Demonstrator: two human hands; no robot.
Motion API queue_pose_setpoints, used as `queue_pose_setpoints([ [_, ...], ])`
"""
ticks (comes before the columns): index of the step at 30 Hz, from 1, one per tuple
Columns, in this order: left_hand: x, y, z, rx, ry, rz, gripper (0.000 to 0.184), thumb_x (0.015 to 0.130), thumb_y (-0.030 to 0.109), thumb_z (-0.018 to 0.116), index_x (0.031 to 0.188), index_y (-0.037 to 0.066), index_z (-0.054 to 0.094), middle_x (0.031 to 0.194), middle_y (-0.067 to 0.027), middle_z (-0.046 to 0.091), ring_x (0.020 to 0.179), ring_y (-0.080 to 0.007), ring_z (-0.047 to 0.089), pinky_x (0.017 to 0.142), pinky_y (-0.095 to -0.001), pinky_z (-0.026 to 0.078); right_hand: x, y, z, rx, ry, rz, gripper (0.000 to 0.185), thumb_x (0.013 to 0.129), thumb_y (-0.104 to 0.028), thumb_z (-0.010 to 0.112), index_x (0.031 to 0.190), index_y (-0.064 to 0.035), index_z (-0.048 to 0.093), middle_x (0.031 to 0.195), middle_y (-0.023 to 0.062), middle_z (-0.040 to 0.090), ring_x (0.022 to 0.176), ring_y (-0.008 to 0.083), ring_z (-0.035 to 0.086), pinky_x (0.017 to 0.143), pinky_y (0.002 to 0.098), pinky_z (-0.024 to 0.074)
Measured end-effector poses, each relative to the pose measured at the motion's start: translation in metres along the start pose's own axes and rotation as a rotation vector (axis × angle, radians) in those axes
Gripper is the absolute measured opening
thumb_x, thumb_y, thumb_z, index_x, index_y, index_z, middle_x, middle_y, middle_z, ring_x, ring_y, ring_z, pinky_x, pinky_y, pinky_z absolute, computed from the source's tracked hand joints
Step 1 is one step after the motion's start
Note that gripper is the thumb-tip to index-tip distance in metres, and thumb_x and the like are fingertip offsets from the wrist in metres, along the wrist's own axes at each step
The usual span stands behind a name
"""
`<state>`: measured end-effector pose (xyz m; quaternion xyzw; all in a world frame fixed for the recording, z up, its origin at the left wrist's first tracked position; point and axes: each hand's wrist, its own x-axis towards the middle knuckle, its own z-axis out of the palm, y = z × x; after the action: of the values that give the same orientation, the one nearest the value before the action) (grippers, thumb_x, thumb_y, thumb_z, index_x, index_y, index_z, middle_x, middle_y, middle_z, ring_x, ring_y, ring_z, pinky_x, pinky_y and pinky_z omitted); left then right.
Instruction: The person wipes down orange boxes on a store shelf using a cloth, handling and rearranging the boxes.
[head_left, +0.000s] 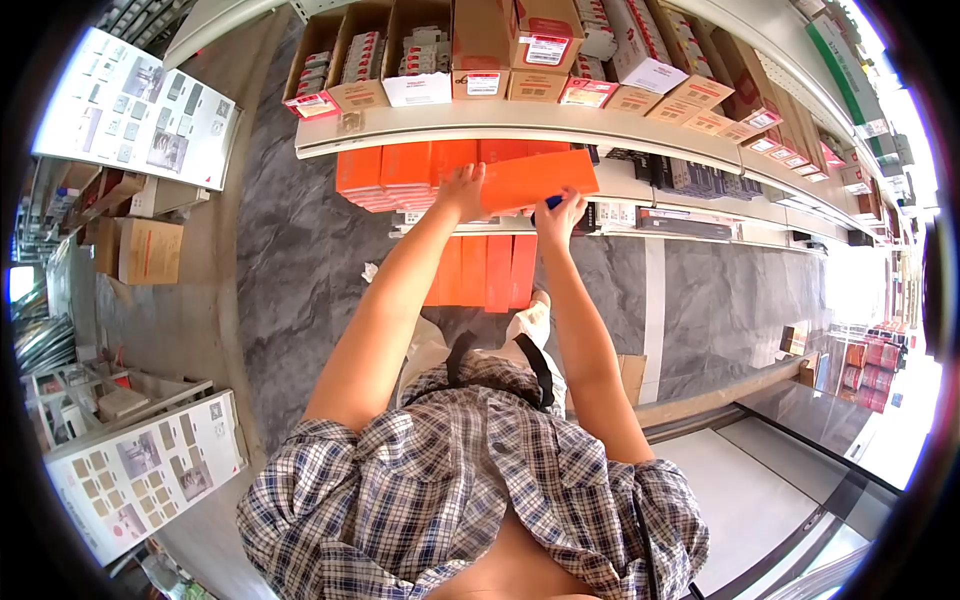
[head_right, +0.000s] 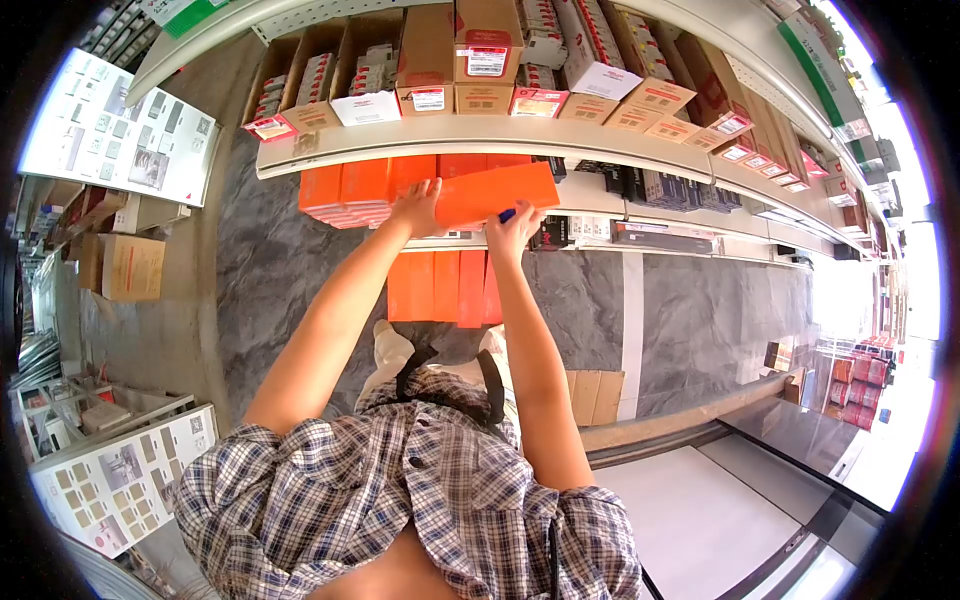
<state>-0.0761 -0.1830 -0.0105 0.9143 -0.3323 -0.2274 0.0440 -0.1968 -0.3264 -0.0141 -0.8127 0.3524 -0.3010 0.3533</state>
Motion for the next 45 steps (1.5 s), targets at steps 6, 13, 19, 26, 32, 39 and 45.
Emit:
queue_pose_setpoints([
  [6, 0.000, -0.010, 0.012, -0.044, 0.191, 0.060, 0.109, 0.059, 0.045, 0.073, 0.140, 0.003, 0.013, 0.144, -0.0169, 0.018, 0.132, -0.0311, 0.022, 0.105, -0.0545, 0.020, 0.007, -0.006, 0.035, -0.070, -0.440, -0.477, 0.038, 0.075, -0.011, 0.060, 0.110, -0.0023, 0.046, 0.114, 0.0167, 0.046, 0.114, 0.0366, 0.038, 0.097, 0.0466, 0.0310],
  [13, -0.013, -0.043, 0.027, 0.031, 0.304, 0.124, 0.101, 0.059, 0.035, 0.075, 0.135, -0.002, 0.021, 0.142, -0.0179, 0.023, 0.131, -0.0306, 0.025, 0.105, -0.0450, 0.027, -0.005, -0.015, 0.041, -0.338, -0.462, -0.631, 0.039, 0.074, -0.023, 0.064, 0.107, -0.0044, 0.053, 0.122, 0.0136, 0.047, 0.123, 0.0362, 0.033, 0.102, 0.0455, 0.0285],
  [19, 0.003, -0.056, 0.052, 0.043, 0.500, 0.191, 0.098, 0.055, 0.028, 0.079, 0.133, 0.000, 0.027, 0.138, -0.0163, 0.029, 0.130, -0.0324, 0.026, 0.105, -0.0416, 0.029, -0.004, -0.029, 0.078, -0.172, -0.739, -0.709, 0.036, 0.072, -0.016, 0.064, 0.104, -0.0030, 0.054, 0.128, 0.0134, 0.042, 0.122, 0.0325, 0.037, 0.101, 0.0398, 0.0325],
  [26, -0.011, -0.041, 0.028, -0.163, 0.270, 0.093, 0.102, 0.052, 0.022, 0.080, 0.134, 0.000, 0.023, 0.137, -0.0153, 0.029, 0.129, -0.0328, 0.026, 0.106, -0.0386, 0.029, 0.060, 0.053, 0.029, -0.444, -0.454, -0.473, 0.048, 0.078, -0.008, 0.046, 0.126, -0.0021, 0.041, 0.139, 0.0114, 0.032, 0.129, 0.0285, 0.029, 0.107, 0.0375, 0.0234],
  [32, -0.005, -0.037, 0.028, -0.130, 0.240, 0.064, 0.105, 0.051, 0.022, 0.081, 0.134, 0.001, 0.022, 0.138, -0.0152, 0.027, 0.130, -0.0327, 0.025, 0.106, -0.0379, 0.030, 0.064, 0.046, 0.020, -0.484, -0.408, -0.455, 0.049, 0.077, -0.016, 0.051, 0.121, 0.0021, 0.044, 0.137, 0.0159, 0.033, 0.128, 0.0297, 0.028, 0.108, 0.0371, 0.0224],
  [39, -0.008, -0.033, 0.021, -0.092, 0.219, 0.016, 0.102, 0.049, 0.021, 0.083, 0.133, 0.003, 0.026, 0.138, -0.0128, 0.029, 0.129, -0.0310, 0.027, 0.105, -0.0367, 0.031, -0.001, -0.014, 0.092, -0.243, -0.650, -0.636, 0.037, 0.078, -0.008, 0.050, 0.114, -0.0009, 0.051, 0.130, 0.0149, 0.042, 0.126, 0.0280, 0.034, 0.104, 0.0365, 0.0304],
  [45, -0.009, -0.033, 0.018, -0.128, 0.211, 0.041, 0.106, 0.049, 0.020, 0.082, 0.133, -0.001, 0.023, 0.137, -0.0174, 0.028, 0.128, -0.0329, 0.028, 0.105, -0.0378, 0.031, 0.048, 0.020, 0.062, -0.313, -0.664, -0.588, 0.035, 0.087, -0.012, 0.038, 0.120, -0.0088, 0.050, 0.134, 0.0046, 0.042, 0.125, 0.0238, 0.036, 0.103, 0.0373, 0.0318],
])
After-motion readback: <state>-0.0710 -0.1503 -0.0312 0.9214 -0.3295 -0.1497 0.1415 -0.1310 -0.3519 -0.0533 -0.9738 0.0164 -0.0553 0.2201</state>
